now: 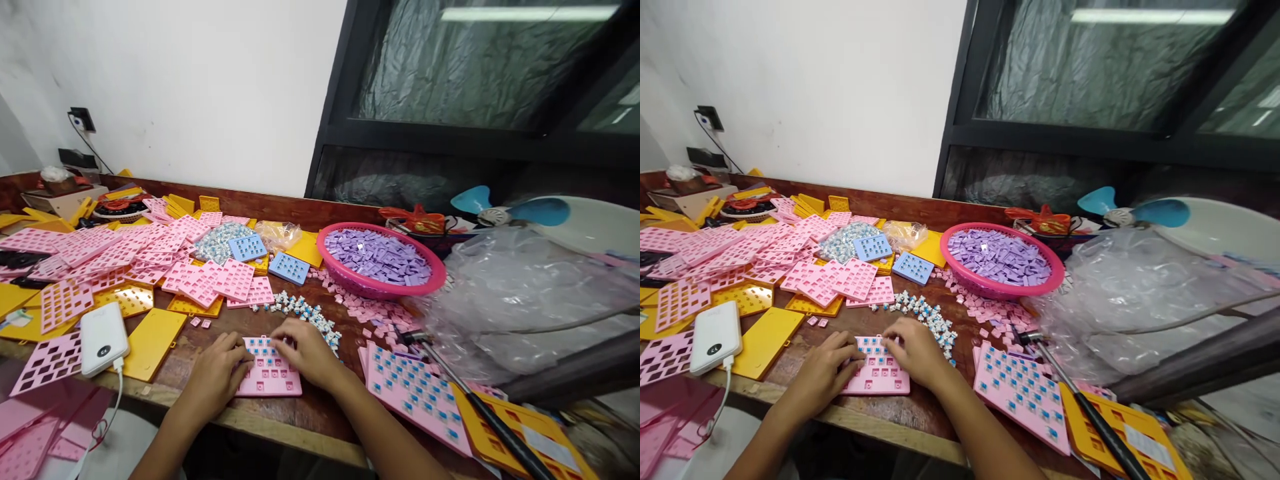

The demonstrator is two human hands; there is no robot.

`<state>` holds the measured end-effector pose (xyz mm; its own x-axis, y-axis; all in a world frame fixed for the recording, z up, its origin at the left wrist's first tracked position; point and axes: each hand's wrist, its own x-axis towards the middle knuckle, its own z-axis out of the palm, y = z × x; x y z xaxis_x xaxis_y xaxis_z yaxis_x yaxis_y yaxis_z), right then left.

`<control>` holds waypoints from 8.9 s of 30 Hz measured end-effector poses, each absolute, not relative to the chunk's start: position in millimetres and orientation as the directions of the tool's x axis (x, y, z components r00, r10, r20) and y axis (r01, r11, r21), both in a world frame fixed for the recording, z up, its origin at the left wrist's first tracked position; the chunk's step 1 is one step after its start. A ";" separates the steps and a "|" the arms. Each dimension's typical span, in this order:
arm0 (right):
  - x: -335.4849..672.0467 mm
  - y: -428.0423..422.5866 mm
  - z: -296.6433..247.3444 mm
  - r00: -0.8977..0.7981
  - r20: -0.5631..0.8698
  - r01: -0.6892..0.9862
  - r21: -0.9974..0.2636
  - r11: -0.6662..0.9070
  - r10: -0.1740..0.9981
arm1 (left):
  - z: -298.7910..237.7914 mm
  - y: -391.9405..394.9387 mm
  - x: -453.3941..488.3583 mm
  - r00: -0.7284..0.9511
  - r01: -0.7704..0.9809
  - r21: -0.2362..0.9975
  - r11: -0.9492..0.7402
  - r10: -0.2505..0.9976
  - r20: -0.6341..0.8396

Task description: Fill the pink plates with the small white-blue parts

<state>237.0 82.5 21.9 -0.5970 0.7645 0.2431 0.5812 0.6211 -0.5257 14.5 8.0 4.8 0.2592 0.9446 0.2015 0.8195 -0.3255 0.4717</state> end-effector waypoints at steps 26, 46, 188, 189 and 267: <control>245.3 106.9 18.1 -0.340 0.351 0.399 -0.786 0.472 0.873 | 28.0 131.6 32.3 0.333 0.938 0.091 -0.334 0.943 0.022; 247.6 73.1 25.9 -0.676 0.086 0.590 -0.532 0.607 0.732 | 40.8 26.1 33.7 0.502 0.725 0.482 -0.492 0.857 0.121; 237.1 -2.5 -12.7 -0.369 0.507 0.637 -0.472 0.609 0.779 | 30.2 115.8 50.5 0.249 0.857 0.409 -0.313 0.947 0.204; 243.1 5.5 -13.3 -0.283 0.503 0.647 -0.528 0.550 0.816 | 29.4 128.3 56.8 0.257 0.867 0.390 -0.309 0.949 0.182; 285.8 -22.9 -31.7 -0.057 0.478 0.825 -0.471 0.311 0.876 | 25.9 25.5 49.8 0.432 0.587 0.564 -0.581 0.814 0.388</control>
<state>285.8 -22.9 -31.7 -0.0571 0.8764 0.4781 0.8254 0.3109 -0.4712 49.8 25.5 25.9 0.4320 0.8140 0.3882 0.5875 -0.5806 0.5637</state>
